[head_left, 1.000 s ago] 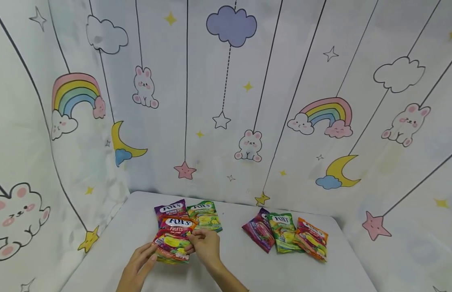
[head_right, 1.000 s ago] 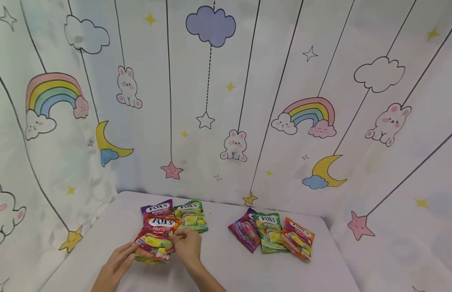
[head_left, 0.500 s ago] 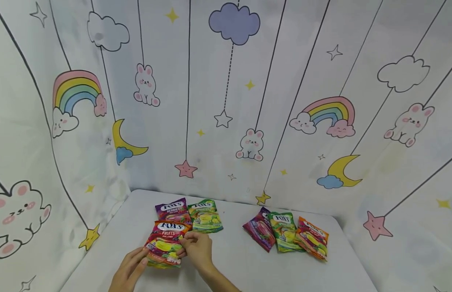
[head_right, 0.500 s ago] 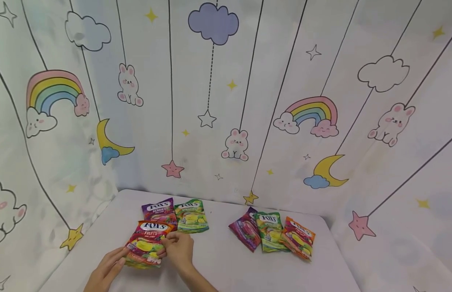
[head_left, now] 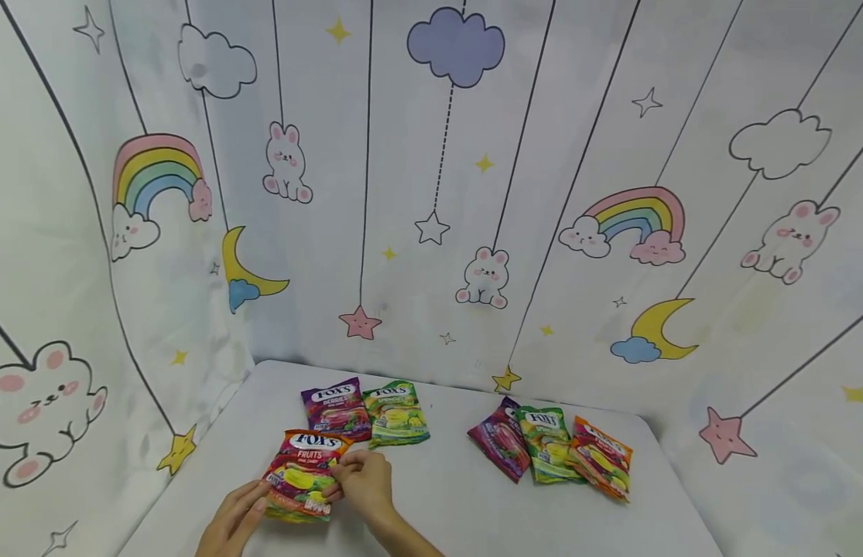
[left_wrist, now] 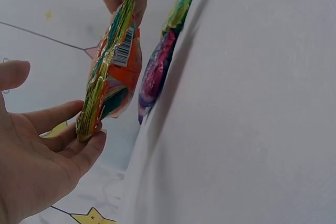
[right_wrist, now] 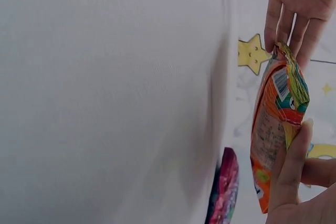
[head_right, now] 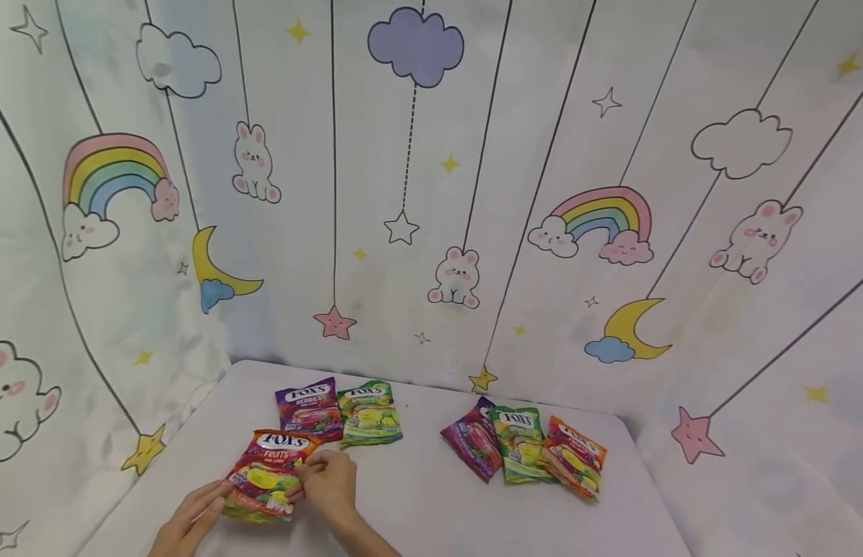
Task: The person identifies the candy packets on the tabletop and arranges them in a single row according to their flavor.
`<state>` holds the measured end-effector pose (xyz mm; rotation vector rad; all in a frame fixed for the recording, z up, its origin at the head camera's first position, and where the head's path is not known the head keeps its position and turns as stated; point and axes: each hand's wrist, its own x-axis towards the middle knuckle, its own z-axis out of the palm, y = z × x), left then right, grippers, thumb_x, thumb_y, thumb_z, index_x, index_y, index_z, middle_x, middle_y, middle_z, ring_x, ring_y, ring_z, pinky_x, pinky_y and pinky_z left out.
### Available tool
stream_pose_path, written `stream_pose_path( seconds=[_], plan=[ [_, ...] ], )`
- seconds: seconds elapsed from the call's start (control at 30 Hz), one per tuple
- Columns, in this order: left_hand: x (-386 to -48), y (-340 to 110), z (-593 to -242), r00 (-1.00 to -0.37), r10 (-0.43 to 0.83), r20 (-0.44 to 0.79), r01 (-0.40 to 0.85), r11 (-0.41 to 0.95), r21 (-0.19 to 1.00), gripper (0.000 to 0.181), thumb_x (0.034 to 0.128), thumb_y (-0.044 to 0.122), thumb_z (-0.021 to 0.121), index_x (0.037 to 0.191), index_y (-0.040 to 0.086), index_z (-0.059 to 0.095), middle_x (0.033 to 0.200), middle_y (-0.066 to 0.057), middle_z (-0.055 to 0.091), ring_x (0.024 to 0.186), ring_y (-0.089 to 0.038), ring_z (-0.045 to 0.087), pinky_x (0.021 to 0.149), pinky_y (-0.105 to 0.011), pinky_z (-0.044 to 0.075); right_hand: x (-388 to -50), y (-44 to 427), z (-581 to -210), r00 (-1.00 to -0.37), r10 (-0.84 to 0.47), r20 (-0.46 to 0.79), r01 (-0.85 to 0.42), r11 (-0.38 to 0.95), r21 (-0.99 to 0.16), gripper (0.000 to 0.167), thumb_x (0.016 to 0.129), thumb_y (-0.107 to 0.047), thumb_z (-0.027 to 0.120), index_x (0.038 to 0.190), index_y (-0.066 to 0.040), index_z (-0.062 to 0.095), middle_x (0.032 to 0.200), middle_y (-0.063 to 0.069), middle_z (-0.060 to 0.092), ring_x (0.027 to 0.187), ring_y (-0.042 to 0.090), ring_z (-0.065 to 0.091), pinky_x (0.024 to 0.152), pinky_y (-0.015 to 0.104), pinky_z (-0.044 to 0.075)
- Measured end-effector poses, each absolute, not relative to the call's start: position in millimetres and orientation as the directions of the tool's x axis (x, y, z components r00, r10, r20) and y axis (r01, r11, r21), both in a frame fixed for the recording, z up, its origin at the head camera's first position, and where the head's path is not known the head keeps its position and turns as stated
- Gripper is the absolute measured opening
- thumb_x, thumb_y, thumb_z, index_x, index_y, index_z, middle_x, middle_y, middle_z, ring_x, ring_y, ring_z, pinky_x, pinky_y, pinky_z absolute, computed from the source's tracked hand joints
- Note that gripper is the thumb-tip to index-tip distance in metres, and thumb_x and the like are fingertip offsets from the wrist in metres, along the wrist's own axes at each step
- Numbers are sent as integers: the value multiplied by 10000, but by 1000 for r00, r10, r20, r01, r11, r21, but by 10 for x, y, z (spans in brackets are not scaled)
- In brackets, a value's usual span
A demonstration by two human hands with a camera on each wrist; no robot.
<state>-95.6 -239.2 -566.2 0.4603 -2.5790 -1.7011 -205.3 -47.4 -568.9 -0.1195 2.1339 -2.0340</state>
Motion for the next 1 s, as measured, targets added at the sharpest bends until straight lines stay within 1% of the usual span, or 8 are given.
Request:
stream_pose_path(
  seconds=[0.17, 0.23, 0.43, 0.57, 1.0],
  plan=[
    [-981, -2427, -5703, -949, -259, -182, -266, 342, 901, 838, 1056, 623, 453, 1509, -82, 463, 1568, -282, 367, 1437, -507, 365, 1105, -605, 430, -2022, -514, -5728, -979, -180, -101, 89, 77, -993, 120, 922, 45, 724, 848, -37, 677, 694, 64, 704, 564, 192, 730, 542, 310, 604],
    [-990, -2437, -5721, -947, -258, -190, -272, 335, 902, 844, 1053, 626, 457, 1510, -83, 461, 1567, -288, 364, 1437, -508, 364, 1108, -608, 426, -2014, -521, -5741, -978, -176, -108, 95, 82, -992, 120, 922, 46, 723, 846, -34, 675, 693, 63, 703, 564, 189, 729, 541, 305, 602],
    [-1013, -2480, -5767, -950, -242, -197, -272, 335, 902, 831, 1063, 611, 448, 1509, -90, 458, 1559, -306, 376, 1438, -519, 351, 1111, -662, 386, -2013, -551, -5797, -978, -179, -112, 105, 48, -993, 120, 911, 70, 721, 841, -14, 671, 688, 84, 706, 557, 215, 733, 526, 312, 600],
    [-1034, -2505, -5792, -951, -230, -205, -276, 342, 898, 846, 1062, 623, 432, 1505, -97, 459, 1551, -316, 389, 1428, -527, 362, 1100, -673, 388, -2024, -574, -5849, -979, -171, -112, 106, 46, -993, 130, 909, 72, 720, 835, -22, 670, 675, 77, 701, 552, 211, 731, 528, 313, 600],
    [-1074, -2534, -5839, -941, -201, -271, -329, 372, 868, 920, 1035, 692, 402, 1492, -104, 468, 1532, -345, 397, 1416, -571, 337, 1111, -703, 343, -2042, -570, -5931, -975, -173, -137, 122, 98, -988, 156, 920, 60, 713, 816, -48, 669, 676, 71, 693, 548, 202, 730, 525, 306, 597]
  ],
)
